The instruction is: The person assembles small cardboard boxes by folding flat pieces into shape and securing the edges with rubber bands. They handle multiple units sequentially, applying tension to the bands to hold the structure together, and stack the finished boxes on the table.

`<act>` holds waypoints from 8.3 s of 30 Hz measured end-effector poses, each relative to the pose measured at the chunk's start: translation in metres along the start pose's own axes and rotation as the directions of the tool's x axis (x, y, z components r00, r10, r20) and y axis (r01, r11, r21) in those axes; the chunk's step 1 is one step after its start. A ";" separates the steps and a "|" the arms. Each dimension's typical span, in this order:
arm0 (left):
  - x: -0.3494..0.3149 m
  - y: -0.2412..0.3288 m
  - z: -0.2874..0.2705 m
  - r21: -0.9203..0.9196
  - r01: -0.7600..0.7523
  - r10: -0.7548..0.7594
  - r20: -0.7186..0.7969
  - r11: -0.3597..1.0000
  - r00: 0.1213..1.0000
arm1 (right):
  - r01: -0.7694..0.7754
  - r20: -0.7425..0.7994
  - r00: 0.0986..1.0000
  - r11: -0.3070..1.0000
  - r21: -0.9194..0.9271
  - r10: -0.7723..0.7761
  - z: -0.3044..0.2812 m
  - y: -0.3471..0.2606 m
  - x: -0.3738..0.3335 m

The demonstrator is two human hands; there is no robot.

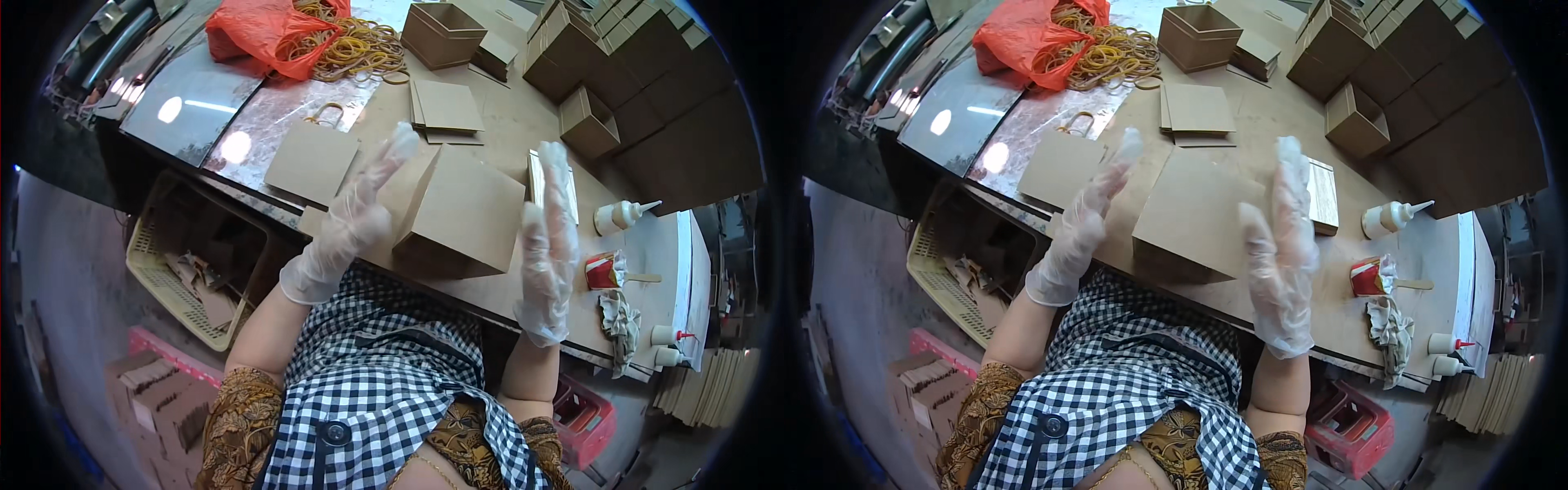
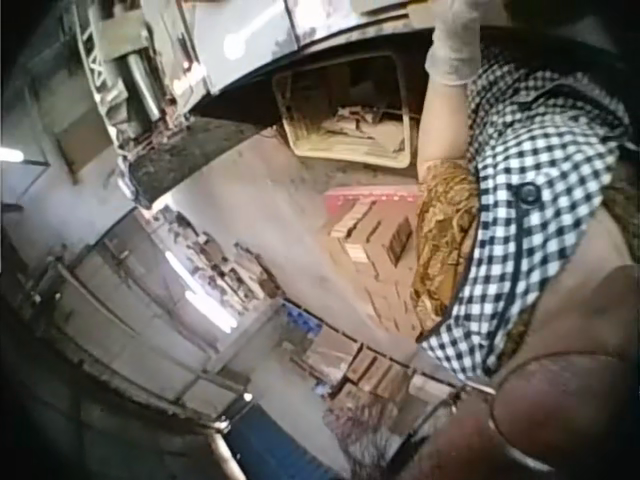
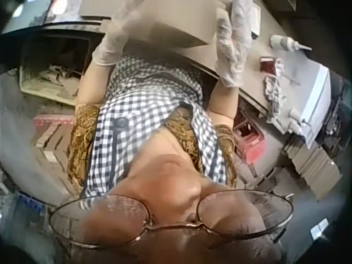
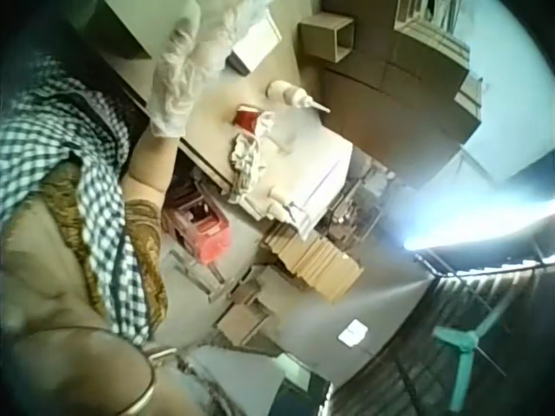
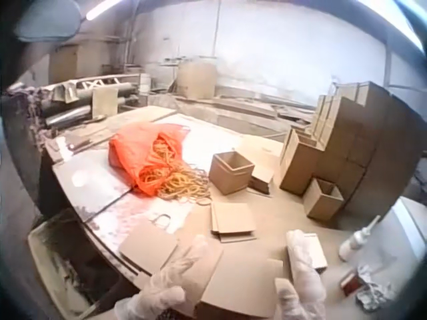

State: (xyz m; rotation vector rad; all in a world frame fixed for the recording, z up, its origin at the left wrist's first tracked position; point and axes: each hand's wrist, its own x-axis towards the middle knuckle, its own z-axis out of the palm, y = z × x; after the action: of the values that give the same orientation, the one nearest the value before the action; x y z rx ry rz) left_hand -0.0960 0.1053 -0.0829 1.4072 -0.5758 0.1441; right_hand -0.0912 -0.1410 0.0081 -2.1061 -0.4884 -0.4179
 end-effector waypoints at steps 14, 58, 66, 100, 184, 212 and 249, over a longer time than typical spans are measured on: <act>0.003 -0.012 0.014 -0.184 -0.001 0.014 0.071 0.983 0.997 | 0.285 0.411 0.904 0.879 -0.382 -0.114 0.010 0.006 0.013; -0.017 -0.069 0.052 -0.502 0.260 -0.499 -0.433 0.825 0.751 | -0.296 0.122 0.885 0.339 0.893 0.450 0.065 0.067 -0.050; -0.012 -0.053 0.059 -0.561 0.290 -0.566 -0.413 0.775 0.713 | -0.259 0.058 0.926 0.516 0.816 0.374 0.059 0.054 -0.050; 0.039 0.012 -0.043 0.027 0.127 -0.075 -0.683 0.992 0.727 | -0.389 -0.327 0.674 0.695 0.605 0.662 -0.003 0.075 -0.065; 0.131 0.046 0.002 0.833 -0.003 0.434 -0.286 0.554 0.854 | -0.376 -0.204 0.907 0.926 0.004 0.369 -0.027 0.023 0.084; 0.093 -0.008 -0.025 0.014 0.843 -0.838 -0.104 0.538 0.536 | -0.858 0.344 0.509 0.497 0.130 0.789 -0.017 0.047 0.066; 0.091 -0.004 0.001 -0.091 0.856 -0.860 -0.006 0.509 0.511 | -0.920 0.462 0.334 0.178 0.349 0.822 0.002 0.075 0.029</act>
State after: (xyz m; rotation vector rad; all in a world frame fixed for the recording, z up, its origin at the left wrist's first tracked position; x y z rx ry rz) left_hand -0.0168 0.0820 -0.0443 1.4599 0.2327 -0.6573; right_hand -0.0289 -0.1726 -0.0318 -1.4532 0.5592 0.5826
